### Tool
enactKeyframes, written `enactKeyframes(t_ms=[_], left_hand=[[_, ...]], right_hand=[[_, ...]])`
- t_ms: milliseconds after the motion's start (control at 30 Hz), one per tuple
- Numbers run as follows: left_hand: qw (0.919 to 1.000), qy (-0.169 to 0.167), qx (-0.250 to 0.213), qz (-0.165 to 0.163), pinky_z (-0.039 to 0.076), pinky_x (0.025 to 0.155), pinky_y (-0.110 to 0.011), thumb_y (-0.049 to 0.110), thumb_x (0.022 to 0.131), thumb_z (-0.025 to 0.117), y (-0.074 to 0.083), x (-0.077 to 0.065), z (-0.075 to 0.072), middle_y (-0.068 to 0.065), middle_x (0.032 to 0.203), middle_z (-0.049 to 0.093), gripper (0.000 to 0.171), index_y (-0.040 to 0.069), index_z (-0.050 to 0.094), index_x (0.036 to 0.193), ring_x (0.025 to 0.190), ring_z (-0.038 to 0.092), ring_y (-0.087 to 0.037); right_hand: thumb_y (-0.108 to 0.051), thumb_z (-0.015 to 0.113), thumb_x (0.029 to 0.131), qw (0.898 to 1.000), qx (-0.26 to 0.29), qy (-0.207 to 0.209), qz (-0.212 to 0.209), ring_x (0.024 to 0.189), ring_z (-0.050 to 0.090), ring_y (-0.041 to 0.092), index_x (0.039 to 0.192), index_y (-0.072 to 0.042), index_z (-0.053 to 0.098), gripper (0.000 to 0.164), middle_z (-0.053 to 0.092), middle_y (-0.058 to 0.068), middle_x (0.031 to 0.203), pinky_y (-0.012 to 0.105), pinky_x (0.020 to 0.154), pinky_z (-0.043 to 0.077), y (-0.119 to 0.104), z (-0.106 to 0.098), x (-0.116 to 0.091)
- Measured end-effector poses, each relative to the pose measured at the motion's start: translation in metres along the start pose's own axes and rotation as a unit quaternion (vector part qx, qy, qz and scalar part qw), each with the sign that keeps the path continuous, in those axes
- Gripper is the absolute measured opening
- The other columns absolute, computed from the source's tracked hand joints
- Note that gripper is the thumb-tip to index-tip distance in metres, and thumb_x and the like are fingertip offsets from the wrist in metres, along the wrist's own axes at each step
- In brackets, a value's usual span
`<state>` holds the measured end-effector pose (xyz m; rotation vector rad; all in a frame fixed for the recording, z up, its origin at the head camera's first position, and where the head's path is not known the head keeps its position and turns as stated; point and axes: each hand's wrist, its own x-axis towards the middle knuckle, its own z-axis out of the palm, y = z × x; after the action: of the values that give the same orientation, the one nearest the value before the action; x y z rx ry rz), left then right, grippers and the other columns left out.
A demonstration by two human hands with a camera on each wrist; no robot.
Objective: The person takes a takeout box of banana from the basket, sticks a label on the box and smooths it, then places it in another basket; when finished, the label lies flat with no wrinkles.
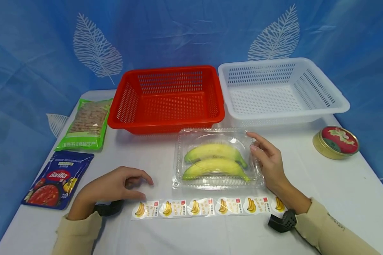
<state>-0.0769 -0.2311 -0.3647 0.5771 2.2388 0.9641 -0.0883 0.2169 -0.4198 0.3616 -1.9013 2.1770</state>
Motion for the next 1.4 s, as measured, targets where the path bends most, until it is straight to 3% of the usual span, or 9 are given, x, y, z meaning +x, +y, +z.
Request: enactKeyframes(t_ms=[167,400,800,1067,1400], left_hand=[[0.9986,-0.044,-0.009,-0.027,0.037,0.061,-0.028,0.033,0.082,0.087,0.001,0.001,0.007,0.003,0.072,0.037,0.026,0.029,0.074,0.104,0.073,0.044,-0.016],[0.9973,-0.069,-0.008,-0.024,0.034,0.058,-0.025,0.025,0.08,0.09,0.0,0.004,0.012,0.004,0.071,0.042,0.031,0.03,0.073,0.106,0.067,0.044,-0.012],[0.9965,-0.058,0.042,-0.043,0.038,0.06,-0.025,0.021,0.078,0.091,0.008,0.011,0.017,0.006,0.07,0.043,0.027,0.034,0.072,0.093,0.074,0.049,-0.014],[0.9964,-0.064,0.033,-0.044,0.046,0.072,-0.029,0.02,0.08,0.089,0.01,0.011,0.018,0.009,0.085,0.064,0.022,0.032,0.074,0.089,0.087,0.054,-0.018],[0.9963,-0.071,0.02,-0.044,0.047,0.071,-0.03,0.019,0.082,0.088,0.01,0.011,0.019,0.007,0.082,0.065,0.019,0.029,0.072,0.085,0.085,0.055,-0.018]], right_hand=[[0.005,0.052,0.1,1.0,-0.005,0.0,0.001,0.062,0.039,0.01,0.136,0.006,0.061,0.037,0.055,0.004,0.09,0.025,0.047,0.028,0.0,0.0,0.0],[0.004,0.052,0.101,1.0,-0.007,0.0,-0.001,0.063,0.04,0.01,0.136,0.006,0.06,0.036,0.056,0.003,0.09,0.024,0.048,0.029,-0.001,0.0,0.0],[0.004,0.052,0.101,1.0,0.007,-0.004,-0.004,0.061,0.038,0.01,0.136,0.006,0.061,0.036,0.057,0.004,0.089,0.026,0.047,0.026,-0.001,-0.001,0.001],[0.004,0.052,0.101,1.0,0.004,-0.003,-0.004,0.062,0.038,0.01,0.136,0.006,0.061,0.036,0.057,0.003,0.089,0.024,0.048,0.029,-0.001,-0.001,0.001],[0.003,0.052,0.101,1.0,0.004,-0.002,0.004,0.064,0.042,0.011,0.136,0.006,0.061,0.036,0.057,0.006,0.09,0.022,0.05,0.032,-0.002,0.0,0.001]])
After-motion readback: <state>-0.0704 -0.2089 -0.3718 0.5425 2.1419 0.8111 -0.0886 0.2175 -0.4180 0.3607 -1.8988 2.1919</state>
